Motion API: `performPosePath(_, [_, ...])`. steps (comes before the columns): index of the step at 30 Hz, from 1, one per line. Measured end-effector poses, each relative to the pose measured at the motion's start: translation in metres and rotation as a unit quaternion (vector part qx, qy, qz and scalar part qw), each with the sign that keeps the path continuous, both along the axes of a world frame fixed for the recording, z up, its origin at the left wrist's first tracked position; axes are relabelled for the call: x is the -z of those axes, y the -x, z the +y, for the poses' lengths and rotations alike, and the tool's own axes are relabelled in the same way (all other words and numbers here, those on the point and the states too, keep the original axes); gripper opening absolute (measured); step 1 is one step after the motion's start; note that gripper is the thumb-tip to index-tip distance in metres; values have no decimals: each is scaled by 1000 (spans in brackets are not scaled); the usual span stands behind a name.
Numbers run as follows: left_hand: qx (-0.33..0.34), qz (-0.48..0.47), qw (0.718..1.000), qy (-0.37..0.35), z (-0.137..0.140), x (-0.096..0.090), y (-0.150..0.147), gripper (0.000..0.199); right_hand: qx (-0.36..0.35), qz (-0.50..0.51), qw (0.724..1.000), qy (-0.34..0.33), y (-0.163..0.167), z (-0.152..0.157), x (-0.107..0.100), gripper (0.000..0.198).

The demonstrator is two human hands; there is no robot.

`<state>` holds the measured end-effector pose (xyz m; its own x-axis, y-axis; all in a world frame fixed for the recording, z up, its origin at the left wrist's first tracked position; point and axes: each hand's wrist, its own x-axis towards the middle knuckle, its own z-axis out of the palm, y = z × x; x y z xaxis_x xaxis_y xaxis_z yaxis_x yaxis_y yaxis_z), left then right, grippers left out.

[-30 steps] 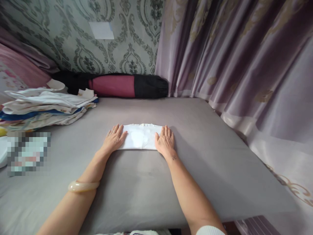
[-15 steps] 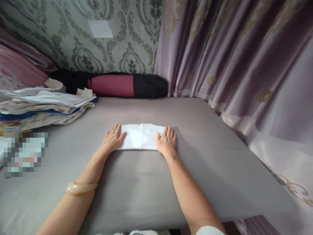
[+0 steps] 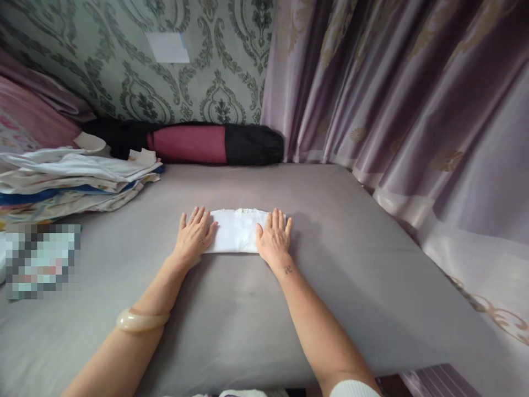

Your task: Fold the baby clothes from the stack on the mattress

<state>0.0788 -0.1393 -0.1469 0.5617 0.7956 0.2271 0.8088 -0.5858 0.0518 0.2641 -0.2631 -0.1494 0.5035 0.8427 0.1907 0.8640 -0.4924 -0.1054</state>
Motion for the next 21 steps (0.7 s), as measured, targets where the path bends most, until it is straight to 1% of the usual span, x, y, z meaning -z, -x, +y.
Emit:
performPosePath(2, [10, -13, 1000, -11, -1, -1, -3, 58, -18, 0, 1000, -12, 4, 1, -1, 61])
performPosePath(4, [12, -17, 1000, -4, -1, 1, -4, 60, -23, 5, 1000, -15, 4, 2, -1, 62])
performPosePath(6, [4, -12, 1000, 17, 0, 4, -5, 62, -13, 12, 1000, -9, 3, 2, 0, 63])
performPosePath(10, [-9, 12, 998, 56, 5, 12, -3, 64, 23, 35, 999, 24, -3, 2, 5, 66])
performPosePath(15, [-10, 28, 997, 76, 6, 14, -2, 67, 25, 39, 998, 39, -5, 2, 7, 67])
performPosePath(18, [-9, 27, 998, 62, 4, 12, -3, 66, 24, 30, 999, 30, -4, 2, 6, 66])
performPosePath(21, [-5, 11, 1000, 20, 0, 8, -5, 64, -3, 14, 1000, 9, 0, 3, 4, 62])
